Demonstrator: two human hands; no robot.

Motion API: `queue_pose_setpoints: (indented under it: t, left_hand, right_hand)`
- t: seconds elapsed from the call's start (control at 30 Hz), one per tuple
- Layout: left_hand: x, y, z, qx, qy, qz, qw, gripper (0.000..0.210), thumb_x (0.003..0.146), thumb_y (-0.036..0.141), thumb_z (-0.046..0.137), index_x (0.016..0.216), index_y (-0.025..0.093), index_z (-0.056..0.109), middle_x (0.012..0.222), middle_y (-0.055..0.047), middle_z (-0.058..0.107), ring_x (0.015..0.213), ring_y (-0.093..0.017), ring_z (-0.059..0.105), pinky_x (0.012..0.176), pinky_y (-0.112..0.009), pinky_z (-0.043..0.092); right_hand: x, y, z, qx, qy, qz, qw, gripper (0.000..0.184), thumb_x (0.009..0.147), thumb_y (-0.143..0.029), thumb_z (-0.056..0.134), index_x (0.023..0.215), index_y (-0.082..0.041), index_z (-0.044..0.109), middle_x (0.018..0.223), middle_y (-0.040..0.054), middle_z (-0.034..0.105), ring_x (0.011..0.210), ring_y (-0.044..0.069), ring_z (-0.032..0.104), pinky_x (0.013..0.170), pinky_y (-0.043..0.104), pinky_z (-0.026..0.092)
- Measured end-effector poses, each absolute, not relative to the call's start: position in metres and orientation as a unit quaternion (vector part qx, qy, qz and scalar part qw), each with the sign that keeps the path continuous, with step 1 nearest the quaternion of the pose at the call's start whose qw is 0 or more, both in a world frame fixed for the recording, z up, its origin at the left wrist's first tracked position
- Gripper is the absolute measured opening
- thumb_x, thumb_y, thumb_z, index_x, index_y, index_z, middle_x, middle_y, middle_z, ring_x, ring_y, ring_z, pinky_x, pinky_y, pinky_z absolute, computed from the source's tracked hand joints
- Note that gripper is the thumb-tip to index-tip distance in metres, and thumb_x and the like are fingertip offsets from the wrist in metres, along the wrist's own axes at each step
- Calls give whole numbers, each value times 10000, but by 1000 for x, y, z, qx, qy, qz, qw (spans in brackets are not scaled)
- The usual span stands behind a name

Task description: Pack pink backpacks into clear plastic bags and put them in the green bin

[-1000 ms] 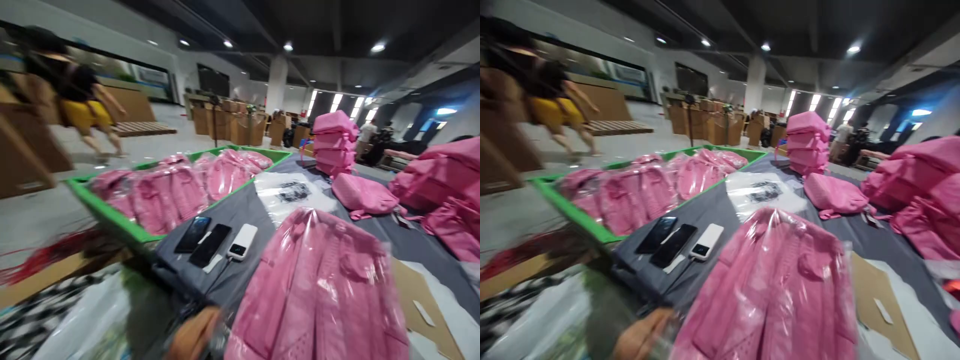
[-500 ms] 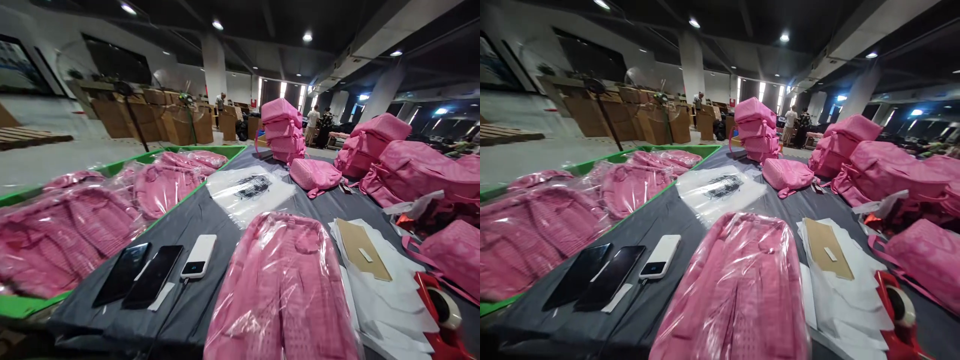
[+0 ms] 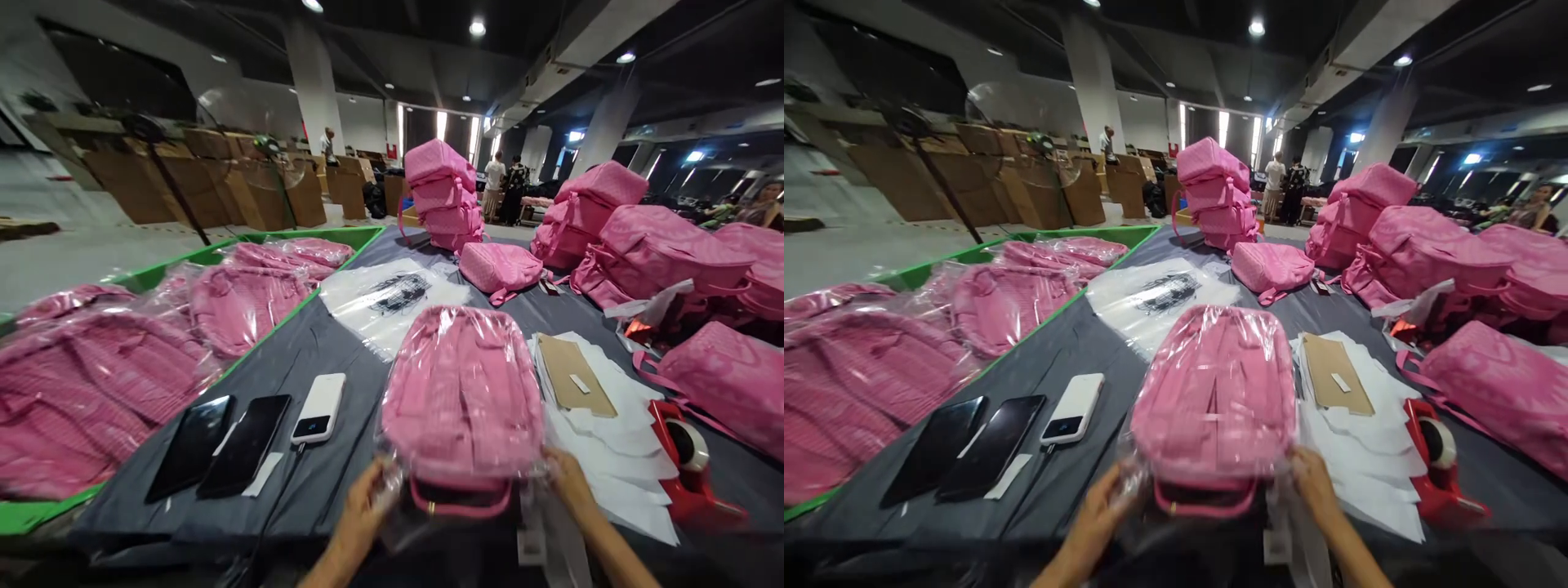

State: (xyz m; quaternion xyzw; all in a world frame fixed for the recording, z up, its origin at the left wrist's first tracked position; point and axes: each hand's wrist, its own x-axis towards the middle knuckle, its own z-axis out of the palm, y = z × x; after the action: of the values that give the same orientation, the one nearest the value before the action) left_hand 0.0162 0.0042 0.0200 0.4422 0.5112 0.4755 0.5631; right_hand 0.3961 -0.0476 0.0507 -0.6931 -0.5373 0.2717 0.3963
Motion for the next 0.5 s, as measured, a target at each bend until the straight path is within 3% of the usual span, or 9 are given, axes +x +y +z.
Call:
queue_pose_setpoints:
  t: [0.07, 0.13, 0.2, 0.3, 0.37, 0.43, 0.5]
  left_hand:
    - [4, 20, 30, 421, 563, 554, 446, 482, 516, 541, 879, 789, 189, 696, 768, -16, 707, 745, -218, 654, 682, -299, 543]
    - [-5, 21, 32, 350, 604, 608, 378, 532, 525, 568, 852, 851, 198, 652, 711, 11, 676, 613, -164, 604, 564, -255, 495]
    - [-3, 4, 23, 280, 612, 583, 454, 582, 590, 666, 794, 884, 194, 621, 646, 12, 661, 494, -141, 549, 454, -234, 434]
    - [21, -35, 6, 258, 538, 413, 688, 733, 735, 870, 541, 821, 151, 653, 601, -68, 677, 403, -148, 507, 367, -244, 373]
    - [48, -50, 2, 336, 465, 323, 753, 780, 792, 864, 491, 888, 124, 718, 743, -135, 745, 501, -183, 606, 456, -293, 483]
    - [80, -50, 3, 464, 416, 301, 722, 651, 816, 736, 626, 1085, 155, 743, 1027, -154, 776, 800, -243, 715, 745, -374, 585]
    - [115, -39, 5, 565, 394, 304, 658, 588, 798, 573, 746, 1262, 216, 695, 1252, -130, 724, 1120, -289, 668, 1039, -447, 492]
  right_hand:
    - [407, -41, 71, -709, -534, 211, 411, 411, 724, -594, 489, 708, -217, 653, 663, 62, 665, 656, 254, 613, 639, 377, 507]
    - [421, -48, 82, -736, -522, 119, 414, 398, 738, -590, 536, 795, -218, 668, 802, 81, 705, 761, 255, 635, 724, 371, 510]
    - [431, -68, 79, -772, -502, 103, 375, 458, 784, -667, 501, 676, -235, 608, 695, 67, 666, 684, 235, 599, 684, 359, 488]
    - [426, -105, 59, -803, -460, 195, 325, 576, 792, -774, 431, 560, -253, 513, 518, 35, 574, 546, 213, 535, 572, 342, 450]
    - [413, -122, 46, -791, -454, 230, 341, 552, 732, -768, 532, 700, -228, 641, 698, 67, 706, 678, 255, 640, 637, 352, 508]
    - [397, -127, 37, -785, -453, 235, 351, 587, 673, -711, 648, 958, -204, 728, 974, 108, 773, 882, 303, 700, 765, 381, 552]
    - [385, -125, 33, -798, -439, 241, 336, 656, 671, -666, 678, 1119, -189, 729, 1023, 126, 780, 918, 321, 716, 819, 410, 560]
